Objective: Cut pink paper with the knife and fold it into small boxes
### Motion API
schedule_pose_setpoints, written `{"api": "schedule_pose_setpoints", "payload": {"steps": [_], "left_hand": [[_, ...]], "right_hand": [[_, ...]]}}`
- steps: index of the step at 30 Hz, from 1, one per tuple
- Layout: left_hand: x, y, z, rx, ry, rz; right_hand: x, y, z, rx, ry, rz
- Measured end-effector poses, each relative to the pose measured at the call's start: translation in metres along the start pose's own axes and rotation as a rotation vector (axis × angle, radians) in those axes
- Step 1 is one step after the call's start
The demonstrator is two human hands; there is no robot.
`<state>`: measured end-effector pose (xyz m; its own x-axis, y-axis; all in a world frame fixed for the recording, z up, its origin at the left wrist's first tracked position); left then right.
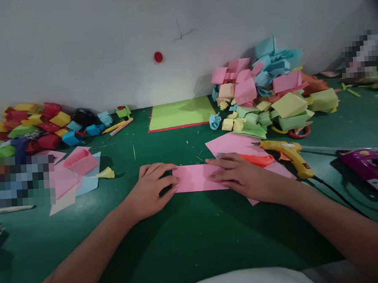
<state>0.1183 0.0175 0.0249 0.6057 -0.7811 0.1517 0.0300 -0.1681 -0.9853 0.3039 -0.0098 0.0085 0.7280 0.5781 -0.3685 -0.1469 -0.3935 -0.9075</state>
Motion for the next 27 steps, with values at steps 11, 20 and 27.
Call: {"api": "schedule_pose_setpoints", "payload": {"steps": [11, 20, 27], "left_hand": [[0.037, 0.0, 0.009, -0.061, 0.061, 0.331], [0.062, 0.007, 0.034, -0.272, 0.177, 0.423], [0.058, 0.009, 0.037, -0.299, 0.1, 0.379]], "right_hand": [[-0.036, -0.002, 0.007, -0.003, -0.048, -0.364], [-0.042, -0.009, 0.025, -0.092, -0.072, -0.416], [-0.048, -0.015, 0.038, -0.189, -0.019, -0.447]]}}
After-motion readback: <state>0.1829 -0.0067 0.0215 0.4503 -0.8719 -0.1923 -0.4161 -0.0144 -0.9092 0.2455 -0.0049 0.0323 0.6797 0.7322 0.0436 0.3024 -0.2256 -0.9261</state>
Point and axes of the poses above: each hand's wrist, its own z-axis towards the middle knuckle, its own y-axis out of the palm, x = y × z, the point moved 10 cm from there along z, towards the middle knuckle, and after that the axes turned 15 degrees about -x, right-handed, at the moved point
